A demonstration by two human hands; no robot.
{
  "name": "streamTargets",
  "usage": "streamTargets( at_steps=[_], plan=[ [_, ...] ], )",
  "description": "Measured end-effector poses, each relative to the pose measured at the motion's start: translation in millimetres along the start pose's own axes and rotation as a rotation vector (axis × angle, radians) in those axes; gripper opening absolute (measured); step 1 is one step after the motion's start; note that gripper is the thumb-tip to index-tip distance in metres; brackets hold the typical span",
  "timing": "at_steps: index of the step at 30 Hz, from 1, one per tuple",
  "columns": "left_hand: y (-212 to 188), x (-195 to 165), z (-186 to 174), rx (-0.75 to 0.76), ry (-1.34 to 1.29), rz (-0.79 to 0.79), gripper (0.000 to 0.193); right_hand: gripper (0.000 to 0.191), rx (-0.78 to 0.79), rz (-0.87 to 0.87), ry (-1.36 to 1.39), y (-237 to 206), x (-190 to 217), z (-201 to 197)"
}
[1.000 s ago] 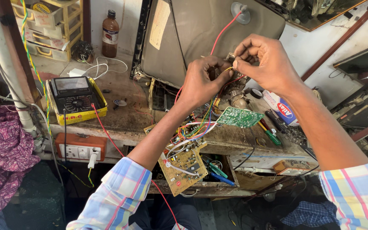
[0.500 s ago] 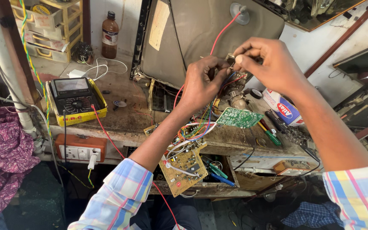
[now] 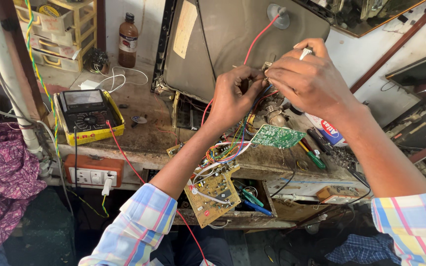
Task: The person repairs the circuit boards of an opened CRT television at a cluttered workbench. They strip and position wires on the tube's neck board, then use a soldering iron to solder the connections while holding a solder reel, and probe components with a multimeter.
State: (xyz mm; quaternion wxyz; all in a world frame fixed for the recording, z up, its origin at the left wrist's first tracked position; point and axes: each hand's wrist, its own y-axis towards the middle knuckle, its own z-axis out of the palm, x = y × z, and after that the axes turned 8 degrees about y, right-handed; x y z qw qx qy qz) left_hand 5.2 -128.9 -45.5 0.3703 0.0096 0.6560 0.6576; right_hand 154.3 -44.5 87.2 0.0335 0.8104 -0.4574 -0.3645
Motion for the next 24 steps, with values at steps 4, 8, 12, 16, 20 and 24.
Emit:
streamTargets(
  at_steps=[4,8,12,16,20,24],
  plan=[
    [-1,-6,-4,-0.006,-0.016,0.003,0.012,0.008,0.02,0.01,0.006,3,1,-4],
    [-4,-10,-9,-0.02,0.034,0.038,0.013,0.01,0.064,0.163,0.145,7,3,-4],
    [-8,-13,-14,-0.005,0.025,-0.005,0.011,0.014,0.099,0.338,0.352,10,0,4],
    [-11,-18,-15,-0.013,0.007,0.001,0.011,0.02,0.246,0.821,0.662,11,-11,12],
    [-15,-24,-17,0.005,-0.005,-0.006,0.01,0.02,0.2,0.827,0.995,13,-12,9],
    [-16,-29,-26,-0.001,-0.007,0.009,0.011,0.017,0.147,0.659,0.579,14,8,-13]
  ],
)
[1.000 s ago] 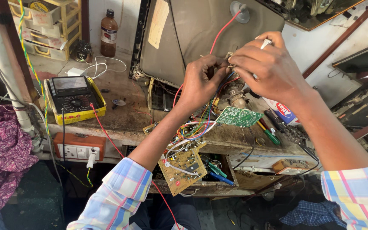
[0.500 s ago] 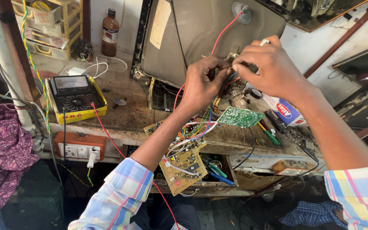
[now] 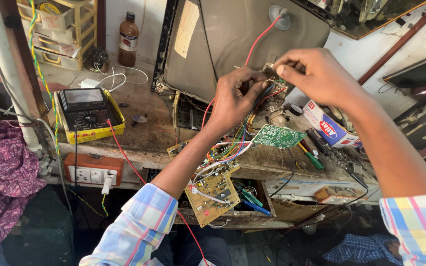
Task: The person repairs the circuit boards of an opened CRT television at a cluttered workbench. They strip and position wires on the tube's neck board, then use a soldering iron to solder the connections while holding a solder reel, and probe components with a multimeter.
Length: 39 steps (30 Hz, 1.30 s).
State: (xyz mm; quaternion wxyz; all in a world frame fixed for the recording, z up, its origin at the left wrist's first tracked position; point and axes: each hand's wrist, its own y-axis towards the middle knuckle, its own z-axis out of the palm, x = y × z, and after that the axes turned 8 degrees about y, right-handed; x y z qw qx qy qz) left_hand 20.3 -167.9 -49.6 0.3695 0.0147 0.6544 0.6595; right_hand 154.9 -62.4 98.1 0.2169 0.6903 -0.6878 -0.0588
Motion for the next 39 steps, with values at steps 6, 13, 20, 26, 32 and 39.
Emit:
streamTargets(
  at_steps=[6,13,20,26,32,39],
  plan=[
    [-5,-3,-18,0.004,-0.021,-0.038,0.012,0.01,-0.174,-0.561,-0.595,-24,33,17],
    [-7,5,-1,0.009,-0.066,-0.036,0.011,0.01,-0.208,-0.647,-0.684,-26,13,22],
    [3,23,27,0.021,-0.087,-0.062,0.009,0.011,-0.252,-0.708,-0.761,-22,-23,12],
    [5,27,33,0.017,-0.113,-0.069,0.01,0.009,-0.243,-0.725,-0.817,-18,-31,11],
    [2,19,24,-0.007,-0.039,-0.038,0.012,0.008,-0.199,-0.648,-0.647,-19,-23,14],
    [0,14,22,-0.012,0.002,0.011,0.011,0.014,-0.027,-0.045,0.029,-5,-32,22]
  ],
)
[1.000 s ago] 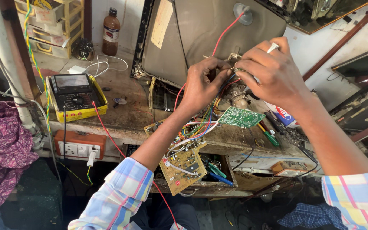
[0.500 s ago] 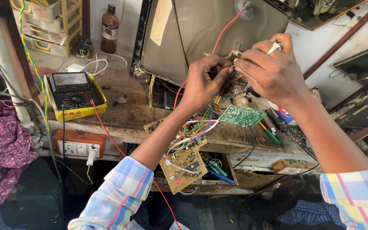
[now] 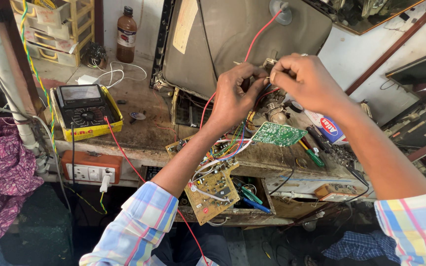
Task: The person repairs the circuit boards of an opened CRT television at a cluttered workbench. They strip and position wires on the tube's neck board, then use a soldering iron to solder the connections while holding a solder reel, and probe components with a multimeter.
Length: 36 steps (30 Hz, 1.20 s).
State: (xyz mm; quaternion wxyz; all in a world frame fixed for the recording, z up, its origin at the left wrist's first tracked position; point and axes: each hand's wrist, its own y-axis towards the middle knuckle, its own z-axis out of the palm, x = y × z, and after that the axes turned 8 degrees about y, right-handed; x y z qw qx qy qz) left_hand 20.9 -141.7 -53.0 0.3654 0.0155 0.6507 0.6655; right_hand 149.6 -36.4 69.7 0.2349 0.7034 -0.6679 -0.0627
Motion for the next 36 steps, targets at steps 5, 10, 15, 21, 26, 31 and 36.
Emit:
streamTargets(
  at_steps=[5,10,15,21,26,31,36],
  plan=[
    [0,-2,2,-0.012,0.009,-0.022,0.011,0.017,0.054,0.138,0.2,2,7,-12],
    [-5,-4,-10,-0.008,-0.033,-0.047,0.011,0.018,-0.071,-0.268,-0.395,-17,33,-17],
    [-9,-7,-18,-0.015,-0.062,-0.028,0.011,0.017,-0.086,-0.572,-0.761,-23,49,-10],
    [-9,-8,-18,-0.008,-0.036,-0.021,0.011,0.018,-0.07,-0.638,-0.786,-20,48,-5],
    [-9,-9,-16,0.003,-0.064,-0.04,0.012,0.011,-0.076,-0.653,-0.739,-22,46,-6],
    [-14,-13,-18,-0.007,-0.033,-0.037,0.013,0.007,-0.084,-0.483,-0.564,-19,38,1],
    [-17,-20,-20,-0.009,-0.02,-0.037,0.012,0.017,-0.025,0.048,0.135,-10,35,9]
  ],
)
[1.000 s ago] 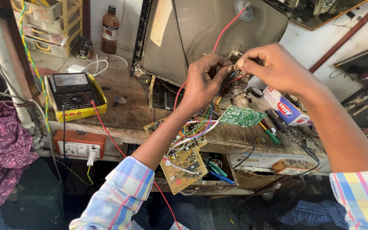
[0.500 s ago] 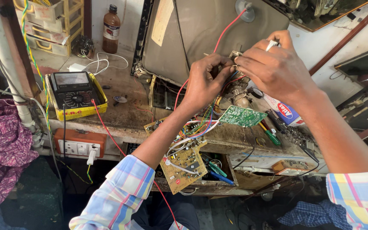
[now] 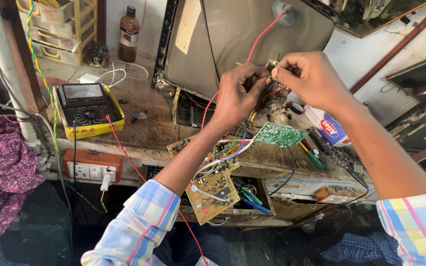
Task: The person repairs the circuit boards of an opened CRT television at a cluttered workbench. They strip and position wires on the tube's neck board, then use a soldering iron to solder the connections while holding a solder reel, and probe components with a multimeter.
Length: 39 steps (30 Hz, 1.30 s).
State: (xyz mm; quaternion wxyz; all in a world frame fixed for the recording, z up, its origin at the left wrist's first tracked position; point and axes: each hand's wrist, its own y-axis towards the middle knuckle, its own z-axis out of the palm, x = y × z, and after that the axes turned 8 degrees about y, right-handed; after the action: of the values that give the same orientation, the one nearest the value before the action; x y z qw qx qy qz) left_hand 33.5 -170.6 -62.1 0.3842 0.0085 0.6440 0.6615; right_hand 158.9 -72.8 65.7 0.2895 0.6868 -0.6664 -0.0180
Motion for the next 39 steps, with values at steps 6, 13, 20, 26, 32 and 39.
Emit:
streamTargets(
  at_steps=[6,13,20,26,32,39],
  plan=[
    [0,-5,-5,-0.013,-0.016,0.005,0.012,0.019,-0.125,-0.394,-0.557,-18,25,-14],
    [-2,-2,-7,0.038,-0.066,-0.078,0.011,0.015,-0.083,-0.801,-1.052,-23,32,-3],
    [2,-1,-1,-0.012,-0.017,0.053,0.012,0.008,-0.071,-0.716,-0.815,-20,11,-11],
    [9,5,20,0.019,0.013,-0.061,0.011,0.014,0.004,-0.056,-0.04,0,-27,-17],
    [12,12,27,-0.026,-0.023,0.047,0.01,0.016,0.027,-0.027,-0.106,-3,-26,-36],
    [11,16,24,0.014,-0.079,-0.025,0.009,0.015,-0.079,-0.693,-0.881,-15,-9,-30]
  ],
)
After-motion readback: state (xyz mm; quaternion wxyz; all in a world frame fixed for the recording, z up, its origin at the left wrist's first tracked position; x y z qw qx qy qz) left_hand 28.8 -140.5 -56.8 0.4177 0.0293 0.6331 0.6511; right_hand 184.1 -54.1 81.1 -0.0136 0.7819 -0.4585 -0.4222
